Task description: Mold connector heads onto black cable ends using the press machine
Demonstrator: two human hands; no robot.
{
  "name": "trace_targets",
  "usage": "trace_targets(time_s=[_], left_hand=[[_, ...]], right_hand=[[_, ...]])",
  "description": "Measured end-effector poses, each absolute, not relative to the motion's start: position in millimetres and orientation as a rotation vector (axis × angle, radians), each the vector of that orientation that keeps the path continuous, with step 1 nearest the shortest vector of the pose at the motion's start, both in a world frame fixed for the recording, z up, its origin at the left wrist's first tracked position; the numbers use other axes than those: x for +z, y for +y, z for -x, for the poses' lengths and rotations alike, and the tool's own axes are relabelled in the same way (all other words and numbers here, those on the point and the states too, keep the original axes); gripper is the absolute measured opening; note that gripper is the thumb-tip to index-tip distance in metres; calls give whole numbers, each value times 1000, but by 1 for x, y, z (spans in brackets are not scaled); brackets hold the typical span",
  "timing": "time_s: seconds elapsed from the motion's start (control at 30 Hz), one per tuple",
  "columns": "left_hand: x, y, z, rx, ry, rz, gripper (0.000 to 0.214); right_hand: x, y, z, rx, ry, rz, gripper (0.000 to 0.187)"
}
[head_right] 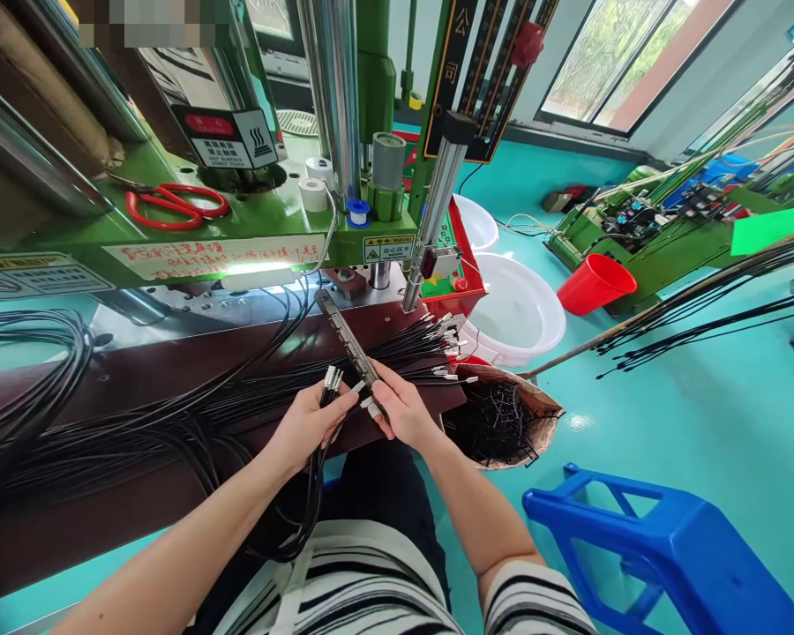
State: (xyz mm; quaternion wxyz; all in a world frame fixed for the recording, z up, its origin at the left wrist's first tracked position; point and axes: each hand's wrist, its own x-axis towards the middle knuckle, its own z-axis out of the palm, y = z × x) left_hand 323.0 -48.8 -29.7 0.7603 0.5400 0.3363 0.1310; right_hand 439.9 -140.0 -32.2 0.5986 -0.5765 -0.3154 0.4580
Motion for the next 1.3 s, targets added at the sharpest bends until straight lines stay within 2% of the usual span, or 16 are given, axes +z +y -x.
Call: trace_targets(time_s=[0.37, 0.5, 0.77, 0.97, 1.3], left_hand=[[-29, -45, -319, 263, 713, -1133, 29], [-32, -50, -318, 342, 735, -1241, 27], [-26, -45, -310, 632, 790, -1087, 24], [-24, -40, -313, 394, 751, -867, 32], [-31, -42, -316, 384, 771, -902, 36]], right_hand=[[-29, -141, -441, 1067, -857, 1425, 48], [-34, -141, -436, 1019, -897, 1519, 50], [-38, -141, -440, 1035, -734, 1375, 45], [-37, -140, -443, 1106, -765, 1349, 46], [-30, -141, -446, 1189, -892, 1392, 48]])
